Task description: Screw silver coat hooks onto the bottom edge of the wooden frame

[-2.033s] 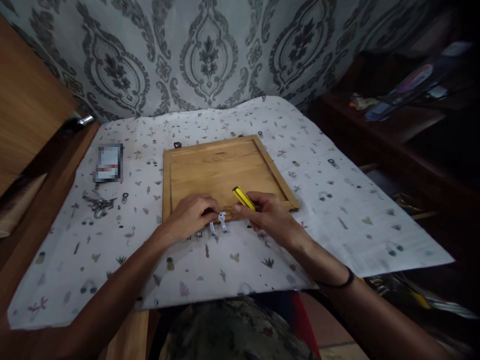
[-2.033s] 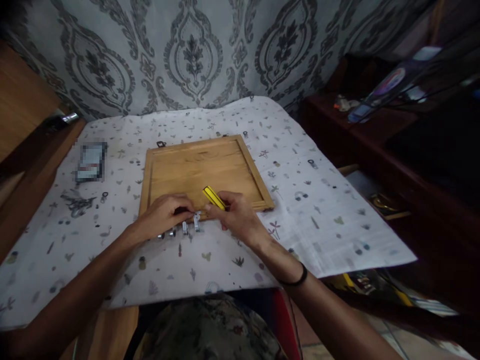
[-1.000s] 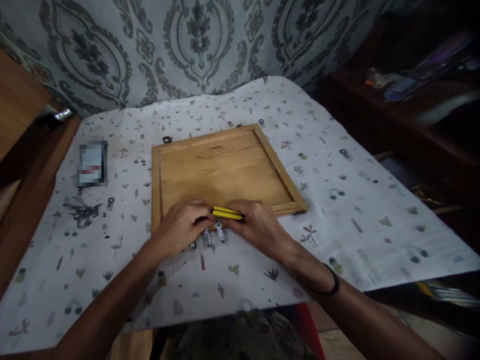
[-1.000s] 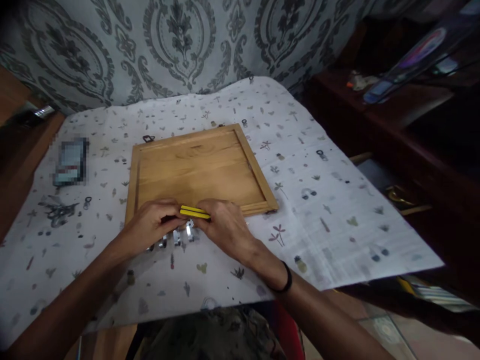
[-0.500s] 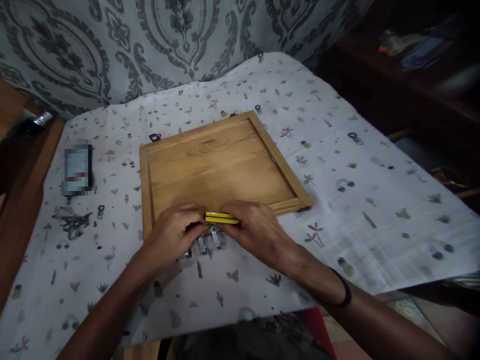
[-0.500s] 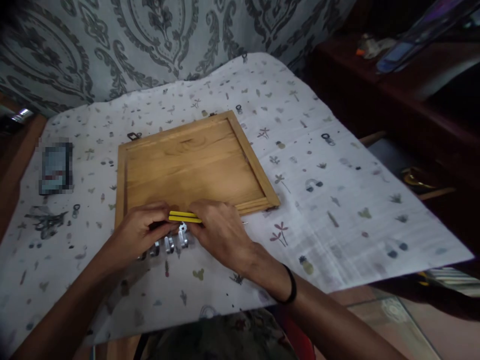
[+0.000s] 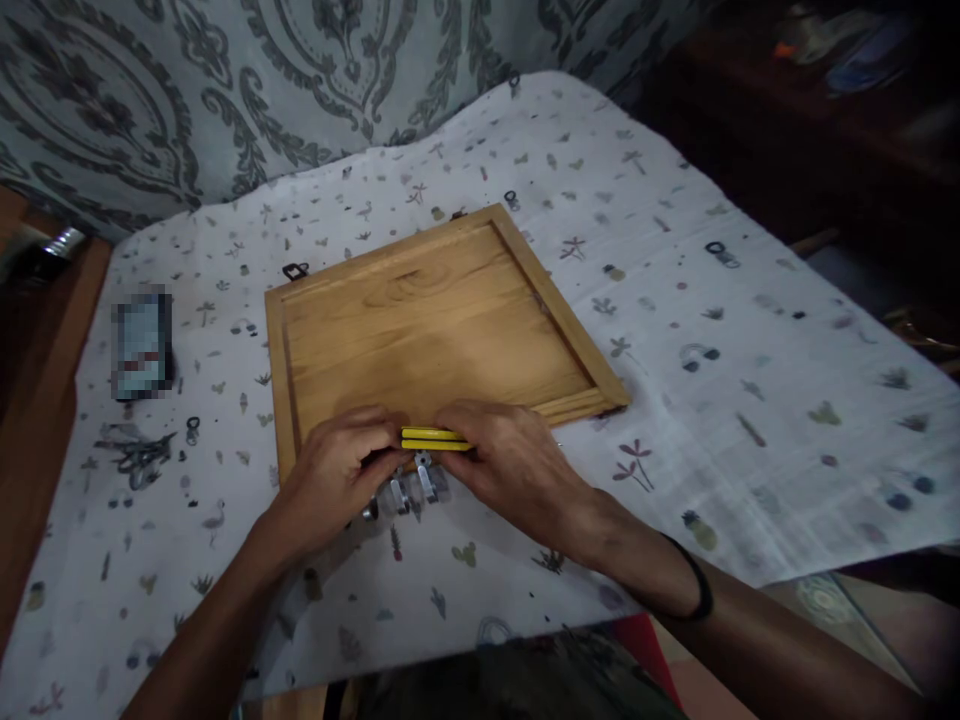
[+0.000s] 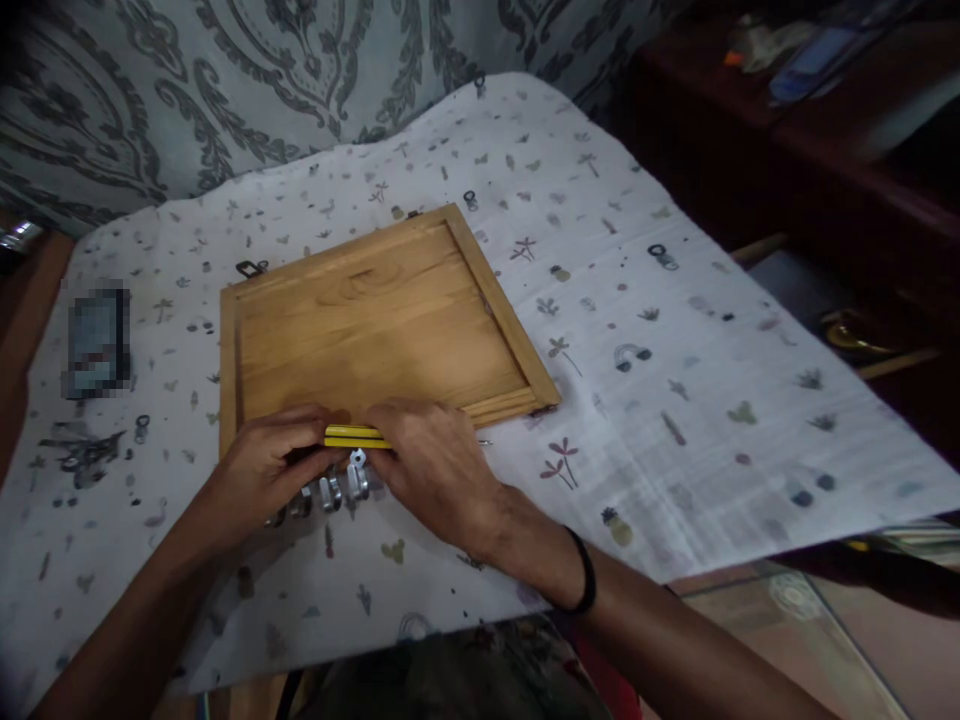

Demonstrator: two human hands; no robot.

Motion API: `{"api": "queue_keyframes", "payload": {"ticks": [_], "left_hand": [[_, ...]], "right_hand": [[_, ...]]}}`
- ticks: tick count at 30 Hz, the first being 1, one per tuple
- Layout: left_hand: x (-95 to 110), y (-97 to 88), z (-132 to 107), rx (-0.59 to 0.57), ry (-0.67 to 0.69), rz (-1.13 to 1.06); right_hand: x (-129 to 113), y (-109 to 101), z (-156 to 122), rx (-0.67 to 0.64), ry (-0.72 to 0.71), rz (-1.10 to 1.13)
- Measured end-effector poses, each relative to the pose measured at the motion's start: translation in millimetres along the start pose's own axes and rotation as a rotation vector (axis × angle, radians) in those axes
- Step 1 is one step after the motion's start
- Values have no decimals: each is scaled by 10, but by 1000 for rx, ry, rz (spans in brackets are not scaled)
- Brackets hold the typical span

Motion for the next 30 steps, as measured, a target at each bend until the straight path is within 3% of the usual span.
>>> {"api": "queue_keyframes", "payload": {"ticks": [8, 12, 19, 24, 30], "left_hand": [[4, 0, -6, 28, 8, -10], [-3, 3, -8, 15, -15, -74], [-1, 10, -16, 16, -37, -69], [-13, 15, -19, 16, -30, -65], [-24, 16, -26, 19, -55, -45]], "right_hand": [[9, -7, -5, -9, 24, 39], [55, -59, -13, 42, 43, 197], [96, -279, -118, 370, 97, 474], [78, -386, -241, 678, 6, 567], [22, -298, -258, 515, -159, 634]]}}
Point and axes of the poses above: each hand's wrist, its own z-axis towards the middle knuckle, its own y-axis out of the palm, x = y × z, the point moved 3 cm from there along z, towards the middle knuckle, and after that the axes turned 6 degrees about y, right-handed, at the moved point
